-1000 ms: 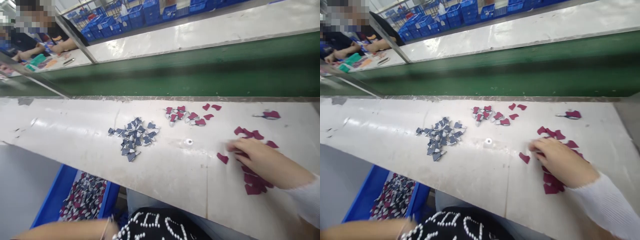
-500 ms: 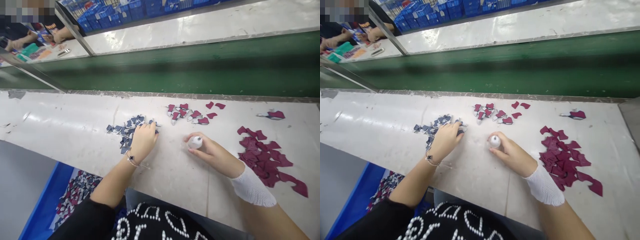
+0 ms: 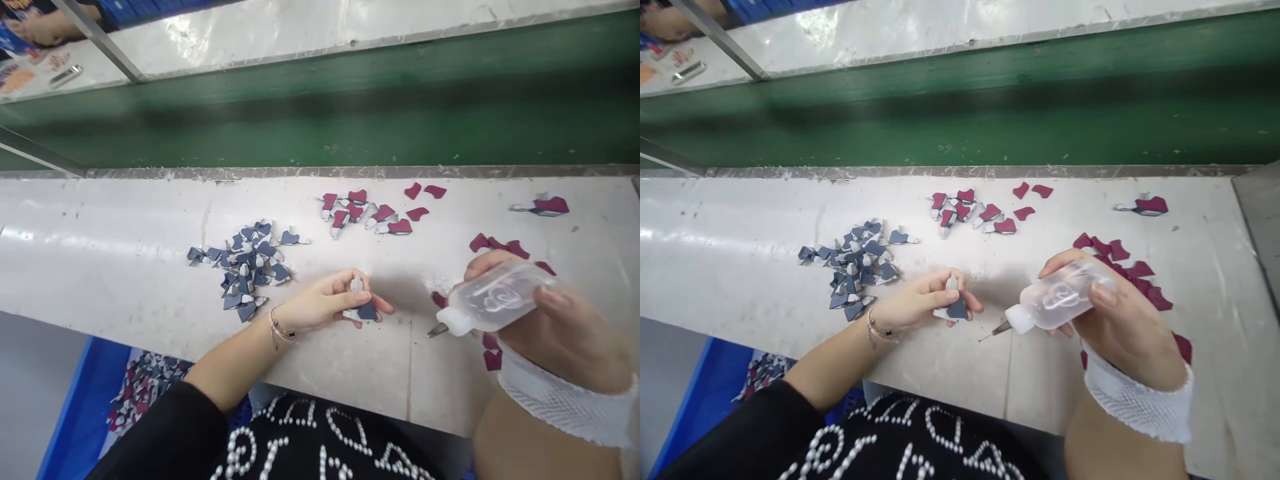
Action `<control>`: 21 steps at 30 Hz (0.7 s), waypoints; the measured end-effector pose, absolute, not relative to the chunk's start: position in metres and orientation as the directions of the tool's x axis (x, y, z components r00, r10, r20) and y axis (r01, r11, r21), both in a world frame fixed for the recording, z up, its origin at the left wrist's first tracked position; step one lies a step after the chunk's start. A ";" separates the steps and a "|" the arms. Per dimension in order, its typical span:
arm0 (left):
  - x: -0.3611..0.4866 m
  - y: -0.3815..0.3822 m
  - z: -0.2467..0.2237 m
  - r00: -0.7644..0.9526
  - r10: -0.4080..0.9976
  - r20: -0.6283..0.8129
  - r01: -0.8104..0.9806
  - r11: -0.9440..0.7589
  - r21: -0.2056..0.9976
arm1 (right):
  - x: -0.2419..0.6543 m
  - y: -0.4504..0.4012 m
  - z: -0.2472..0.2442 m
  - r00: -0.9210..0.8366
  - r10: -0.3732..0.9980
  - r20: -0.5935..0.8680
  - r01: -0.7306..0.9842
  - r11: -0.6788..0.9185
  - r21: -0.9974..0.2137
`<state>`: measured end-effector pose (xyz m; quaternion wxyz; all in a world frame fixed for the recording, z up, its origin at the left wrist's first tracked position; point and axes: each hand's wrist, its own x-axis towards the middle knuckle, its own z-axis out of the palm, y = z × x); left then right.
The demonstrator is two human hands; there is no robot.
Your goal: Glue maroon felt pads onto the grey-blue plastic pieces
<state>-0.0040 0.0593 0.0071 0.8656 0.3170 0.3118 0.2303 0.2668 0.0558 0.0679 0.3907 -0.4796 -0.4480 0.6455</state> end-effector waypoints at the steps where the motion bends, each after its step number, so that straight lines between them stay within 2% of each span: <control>1: -0.003 0.058 0.006 0.673 0.612 -0.415 -0.184 0.683 0.707 | 0.266 0.056 0.065 -0.298 0.915 -0.270 -0.089 -0.309 -0.947; 5: -0.003 0.056 0.006 0.540 0.688 -0.485 -0.146 0.644 0.751 | 0.265 0.055 0.054 -0.472 0.860 -0.195 -0.112 -0.278 -0.954; 7: -0.004 0.057 0.006 0.528 0.700 -0.481 -0.174 0.644 0.745 | 0.267 0.056 0.049 -0.477 0.858 -0.189 -0.082 -0.258 -0.963; 11: -0.005 0.059 0.001 0.622 0.666 -0.412 -0.245 0.666 0.705 | 0.271 0.059 0.042 -0.480 0.854 -0.200 -0.056 -0.257 -0.965; 17: -0.005 0.059 0.002 0.522 0.759 -0.388 -0.132 0.521 0.843 | 0.263 0.061 0.046 -0.527 0.838 -0.145 -0.062 -0.208 -0.976; 21: -0.007 0.058 0.003 0.568 0.722 -0.394 -0.106 0.539 0.835 | 0.259 0.059 0.045 -0.495 0.857 -0.147 -0.027 -0.184 -0.982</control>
